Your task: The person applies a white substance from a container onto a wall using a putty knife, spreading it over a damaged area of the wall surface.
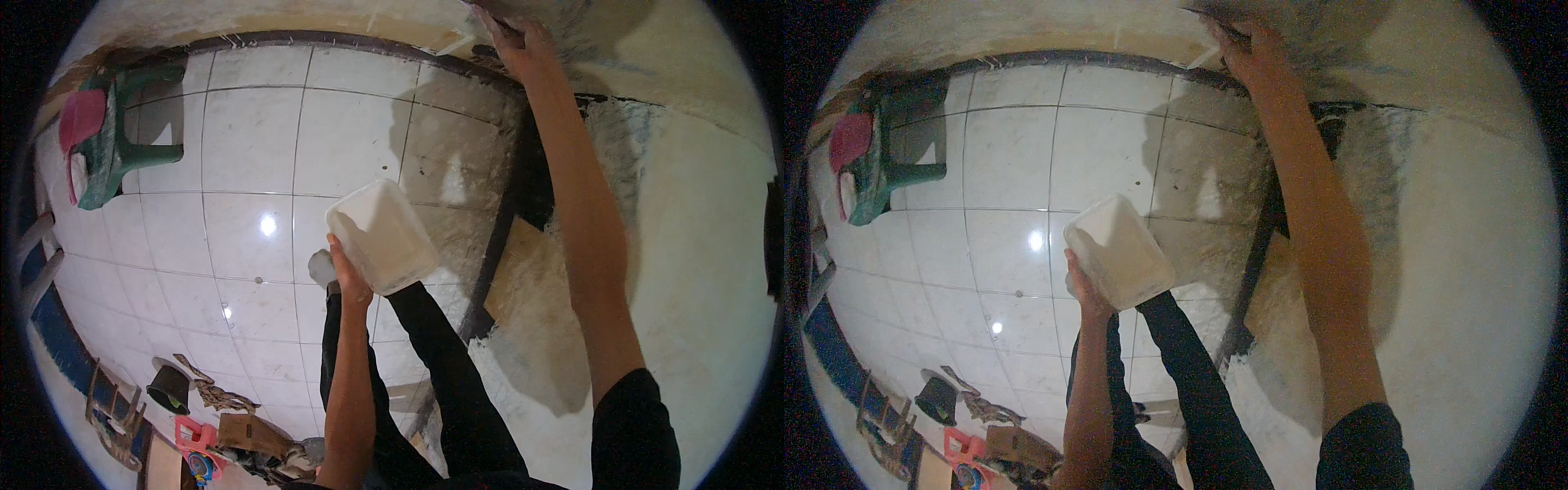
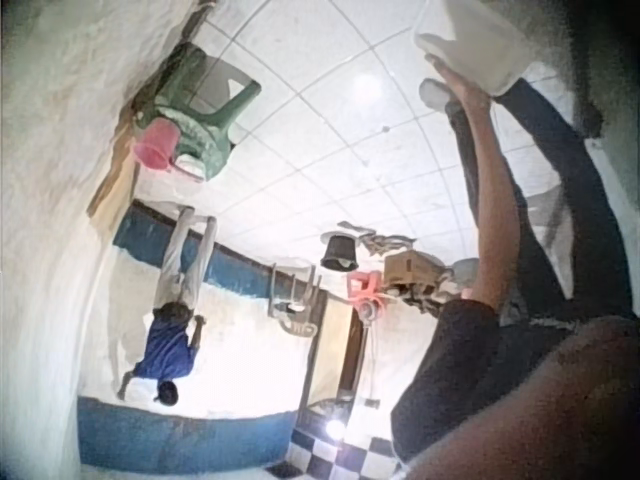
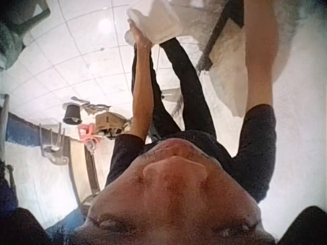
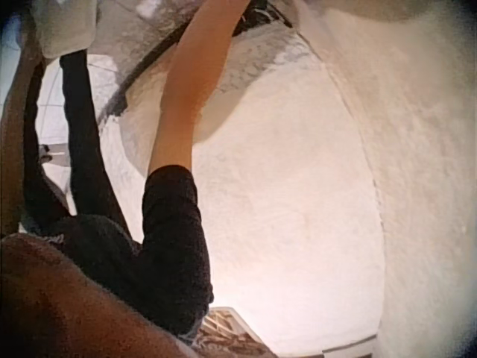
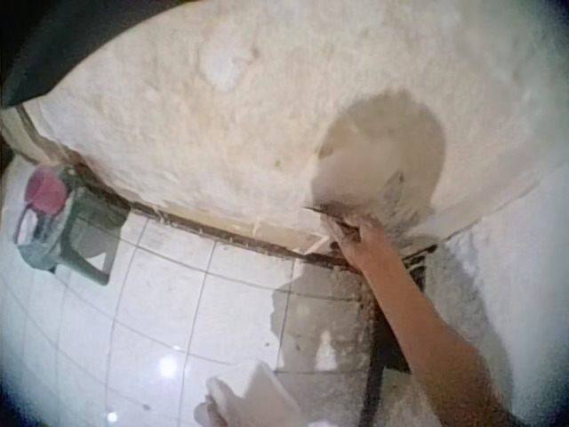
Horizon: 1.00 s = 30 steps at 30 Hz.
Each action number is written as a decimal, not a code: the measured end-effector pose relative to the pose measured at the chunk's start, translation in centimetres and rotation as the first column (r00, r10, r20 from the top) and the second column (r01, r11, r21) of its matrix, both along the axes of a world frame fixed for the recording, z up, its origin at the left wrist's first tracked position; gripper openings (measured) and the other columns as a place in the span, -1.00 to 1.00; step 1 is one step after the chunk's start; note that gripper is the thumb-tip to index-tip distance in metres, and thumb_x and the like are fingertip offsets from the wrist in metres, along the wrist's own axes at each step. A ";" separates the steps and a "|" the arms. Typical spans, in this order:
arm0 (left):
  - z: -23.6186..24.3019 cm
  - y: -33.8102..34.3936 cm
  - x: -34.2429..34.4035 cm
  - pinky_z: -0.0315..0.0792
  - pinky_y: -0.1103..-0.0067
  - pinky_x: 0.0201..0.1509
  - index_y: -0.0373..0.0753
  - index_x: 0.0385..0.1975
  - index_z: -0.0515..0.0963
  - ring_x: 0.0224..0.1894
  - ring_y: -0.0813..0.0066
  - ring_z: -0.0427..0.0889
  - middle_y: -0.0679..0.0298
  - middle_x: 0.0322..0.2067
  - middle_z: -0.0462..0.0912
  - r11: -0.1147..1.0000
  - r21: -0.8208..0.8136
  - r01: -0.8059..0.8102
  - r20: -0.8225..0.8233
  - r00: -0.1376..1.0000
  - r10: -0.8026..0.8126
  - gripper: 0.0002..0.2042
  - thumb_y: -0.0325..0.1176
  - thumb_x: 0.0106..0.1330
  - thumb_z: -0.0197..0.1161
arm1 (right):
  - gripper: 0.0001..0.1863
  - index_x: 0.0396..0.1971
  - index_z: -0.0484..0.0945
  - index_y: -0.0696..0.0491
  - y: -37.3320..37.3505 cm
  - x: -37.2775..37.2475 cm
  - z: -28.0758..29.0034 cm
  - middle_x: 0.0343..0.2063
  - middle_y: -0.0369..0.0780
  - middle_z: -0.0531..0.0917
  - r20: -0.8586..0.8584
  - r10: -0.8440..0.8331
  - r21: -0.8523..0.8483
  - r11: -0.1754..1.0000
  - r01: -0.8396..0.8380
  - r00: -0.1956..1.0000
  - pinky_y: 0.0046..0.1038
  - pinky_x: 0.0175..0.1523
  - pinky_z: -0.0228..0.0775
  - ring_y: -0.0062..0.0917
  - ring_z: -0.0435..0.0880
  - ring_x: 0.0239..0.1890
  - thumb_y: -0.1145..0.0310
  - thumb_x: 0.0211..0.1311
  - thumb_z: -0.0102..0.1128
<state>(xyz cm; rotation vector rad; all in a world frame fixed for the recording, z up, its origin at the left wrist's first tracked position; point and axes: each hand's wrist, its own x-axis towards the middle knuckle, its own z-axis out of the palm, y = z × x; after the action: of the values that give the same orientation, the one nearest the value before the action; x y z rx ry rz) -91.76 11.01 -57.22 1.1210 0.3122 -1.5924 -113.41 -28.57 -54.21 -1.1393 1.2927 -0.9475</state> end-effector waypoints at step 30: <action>-0.1 -0.9 -1.2 0.29 0.37 0.29 -0.22 0.33 0.09 0.25 0.29 0.33 0.15 0.23 0.30 0.998 -0.058 -0.003 -0.114 0.993 -0.003 -0.32 0.22 0.43 -0.26 | -0.68 0.05 0.31 0.31 4.1 -3.1 5.0 -0.05 0.03 0.50 0.406 -0.440 0.332 0.888 0.319 0.801 -0.23 0.15 0.40 -0.22 0.45 0.03 0.53 0.35 -0.11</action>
<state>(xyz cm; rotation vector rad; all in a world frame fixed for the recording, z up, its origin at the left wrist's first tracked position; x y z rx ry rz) -93.01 10.13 -57.27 0.9877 0.3398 -1.6589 -116.52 -24.46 -49.19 -0.4051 1.2062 -1.2305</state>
